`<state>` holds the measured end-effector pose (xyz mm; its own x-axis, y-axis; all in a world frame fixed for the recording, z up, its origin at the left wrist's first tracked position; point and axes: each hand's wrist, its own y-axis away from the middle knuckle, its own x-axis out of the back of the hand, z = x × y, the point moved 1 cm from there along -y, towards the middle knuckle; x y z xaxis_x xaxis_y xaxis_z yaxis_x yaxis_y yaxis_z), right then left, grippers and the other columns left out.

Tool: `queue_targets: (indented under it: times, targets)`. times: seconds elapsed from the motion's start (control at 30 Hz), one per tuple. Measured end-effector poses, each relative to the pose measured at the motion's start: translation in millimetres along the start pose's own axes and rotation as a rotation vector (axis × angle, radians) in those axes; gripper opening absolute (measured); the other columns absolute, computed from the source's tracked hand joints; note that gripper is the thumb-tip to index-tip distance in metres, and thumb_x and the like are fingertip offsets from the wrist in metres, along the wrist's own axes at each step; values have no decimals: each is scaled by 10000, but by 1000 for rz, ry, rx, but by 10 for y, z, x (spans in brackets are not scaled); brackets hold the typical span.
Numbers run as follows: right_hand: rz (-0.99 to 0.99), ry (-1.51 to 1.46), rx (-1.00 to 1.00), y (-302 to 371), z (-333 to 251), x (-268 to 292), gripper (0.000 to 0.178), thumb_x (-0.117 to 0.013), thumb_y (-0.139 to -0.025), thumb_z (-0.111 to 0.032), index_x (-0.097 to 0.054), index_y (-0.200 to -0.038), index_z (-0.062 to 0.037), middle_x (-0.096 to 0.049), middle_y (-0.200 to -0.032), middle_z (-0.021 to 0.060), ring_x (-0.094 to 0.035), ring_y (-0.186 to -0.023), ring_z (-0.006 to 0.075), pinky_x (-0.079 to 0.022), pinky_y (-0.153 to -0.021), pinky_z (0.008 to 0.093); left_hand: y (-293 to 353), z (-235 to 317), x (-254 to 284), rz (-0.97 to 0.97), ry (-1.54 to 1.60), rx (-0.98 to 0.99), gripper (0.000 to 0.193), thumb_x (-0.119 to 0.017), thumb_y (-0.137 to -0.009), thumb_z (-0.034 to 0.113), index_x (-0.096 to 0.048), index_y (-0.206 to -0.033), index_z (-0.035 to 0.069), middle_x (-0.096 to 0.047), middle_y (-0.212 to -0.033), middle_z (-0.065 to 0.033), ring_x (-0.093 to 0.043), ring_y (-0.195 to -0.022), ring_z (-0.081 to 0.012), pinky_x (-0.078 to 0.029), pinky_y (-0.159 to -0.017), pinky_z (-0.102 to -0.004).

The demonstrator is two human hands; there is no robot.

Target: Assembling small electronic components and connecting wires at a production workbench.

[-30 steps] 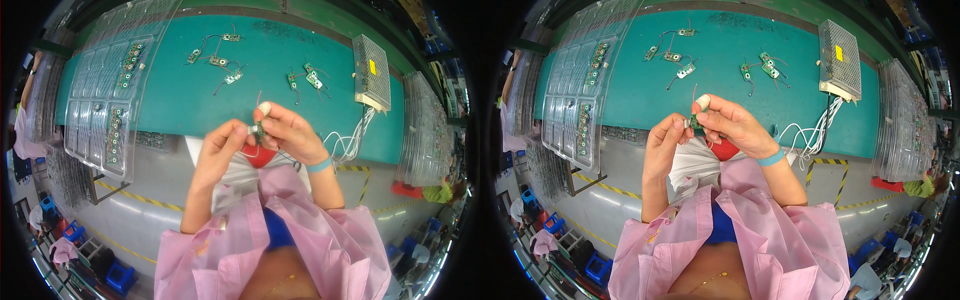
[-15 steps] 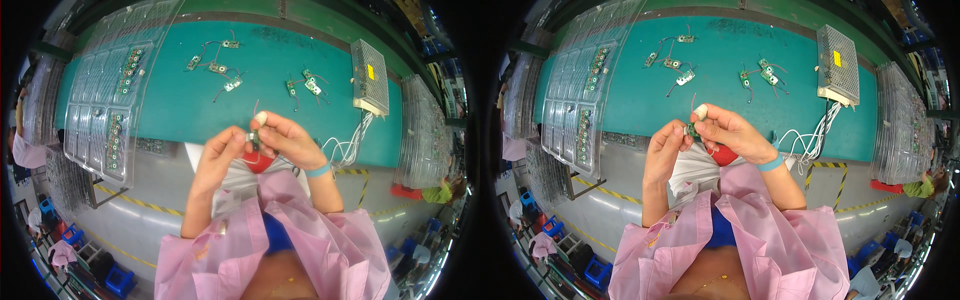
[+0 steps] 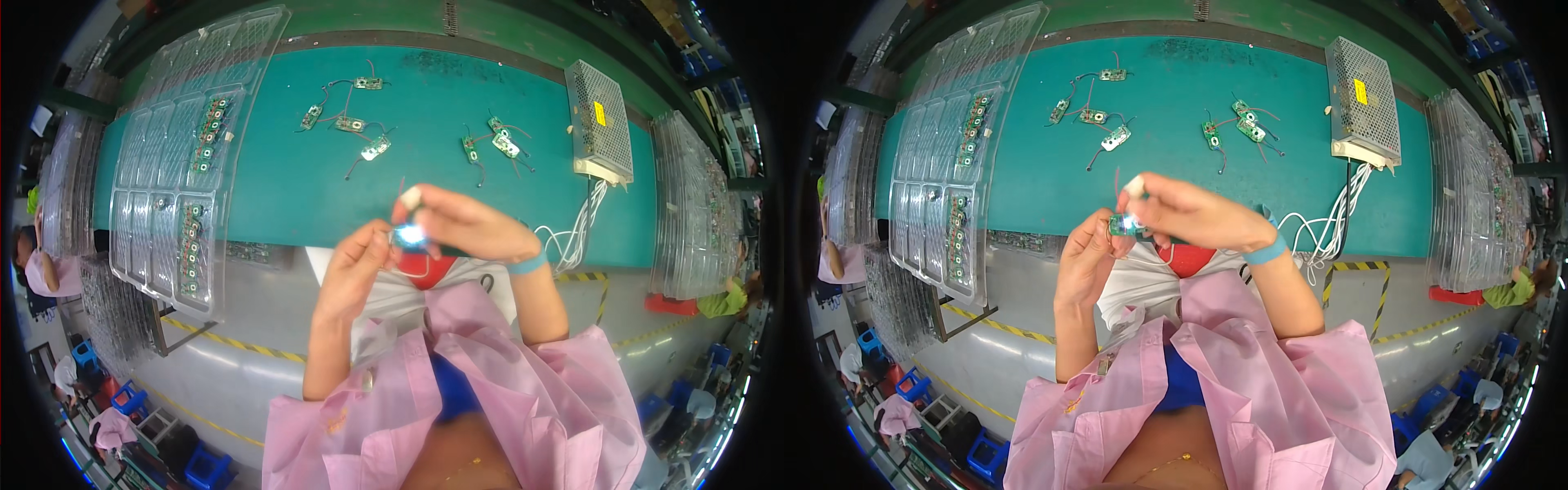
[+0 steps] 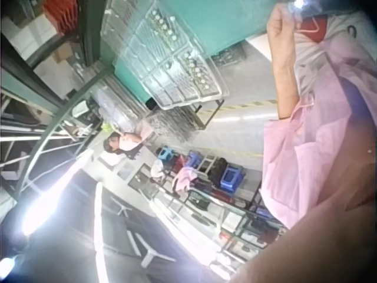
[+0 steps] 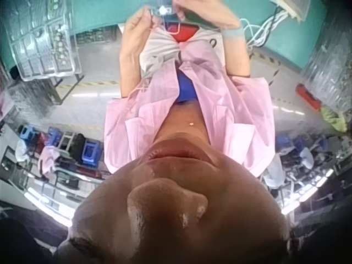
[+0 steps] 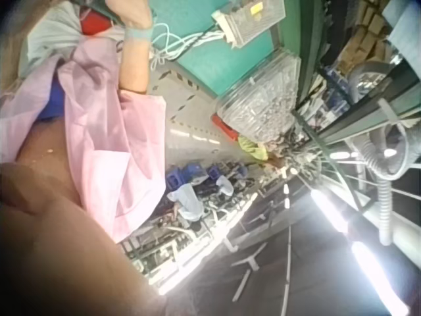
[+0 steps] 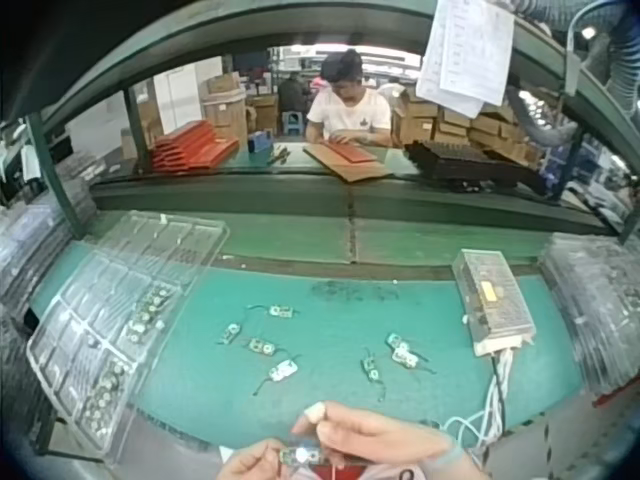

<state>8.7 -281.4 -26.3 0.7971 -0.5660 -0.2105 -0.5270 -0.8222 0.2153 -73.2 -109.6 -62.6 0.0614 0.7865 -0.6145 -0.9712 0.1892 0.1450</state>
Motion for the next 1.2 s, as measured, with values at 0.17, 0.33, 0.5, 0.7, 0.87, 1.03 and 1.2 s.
queue_targets:
  times: [0.17, 0.33, 0.5, 0.7, 0.87, 1.03, 1.2]
  targets:
    - [107, 13, 24, 95, -79, 109, 202, -447, -972, -214, -554, -998, -44, -521, -711, -7, -457, -623, 72, -370, -554, 180, -2, -16, -7, 38, 21, -11, 215, -477, -964, 218, -553, -952, 17, -525, -744, -17, -448, -702, -78, -368, -679, -194]
    - [-98, -93, -18, 90, -57, -116, 271, -412, -984, -238, -568, -926, -25, -525, -669, 0, -427, -548, 81, -371, -516, 197, 60, 26, -106, 65, -170, 68, 226, -481, -963, 235, -537, -985, 17, -517, -736, -14, -447, -699, -85, -375, -687, -208]
    - [-57, -361, 146, 191, 52, -323, 262, -411, -981, -209, -579, -891, -30, -524, -660, 0, -394, -507, 72, -358, -489, 201, 149, -37, -131, -67, 139, 65, 220, -475, -961, 220, -532, -1003, 13, -516, -730, -18, -457, -703, -101, -385, -703, -227]
    - [130, -728, 310, 411, 46, -450, 230, -405, -980, -182, -591, -956, -48, -472, -601, -26, -381, -472, 55, -338, -446, 200, 212, 54, -243, -182, 195, 31, 175, -480, -955, 199, -521, -947, 29, -502, -719, -16, -423, -662, -99, -353, -652, -234]
    - [547, -192, 419, 494, -183, 195, 181, -528, -929, -290, -538, -913, -109, -476, -586, -24, -439, -461, 104, -361, -446, 229, 345, -35, 153, 212, 82, -45, 232, -435, -970, 232, -472, -800, 79, -395, -606, 12, -365, -557, -100, -295, -581, -241]
    - [866, 1381, 264, 105, 175, 224, 206, -601, -840, -215, -539, -1006, -111, -536, -692, 39, -529, -530, 183, -426, -459, 301, 370, -22, -1, 330, -86, -87, 271, -415, -981, 239, -464, -758, 94, -368, -600, 17, -362, -568, -95, -298, -599, -237]
    - [1105, 1550, 201, 97, 252, 447, 275, -650, -783, -192, -538, -1026, -128, -500, -741, 36, -537, -572, 208, -448, -490, 317, 379, -35, 48, 325, -73, -49, 292, -410, -986, 245, -458, -739, 98, -367, -598, 13, -357, -570, -91, -297, -594, -238]
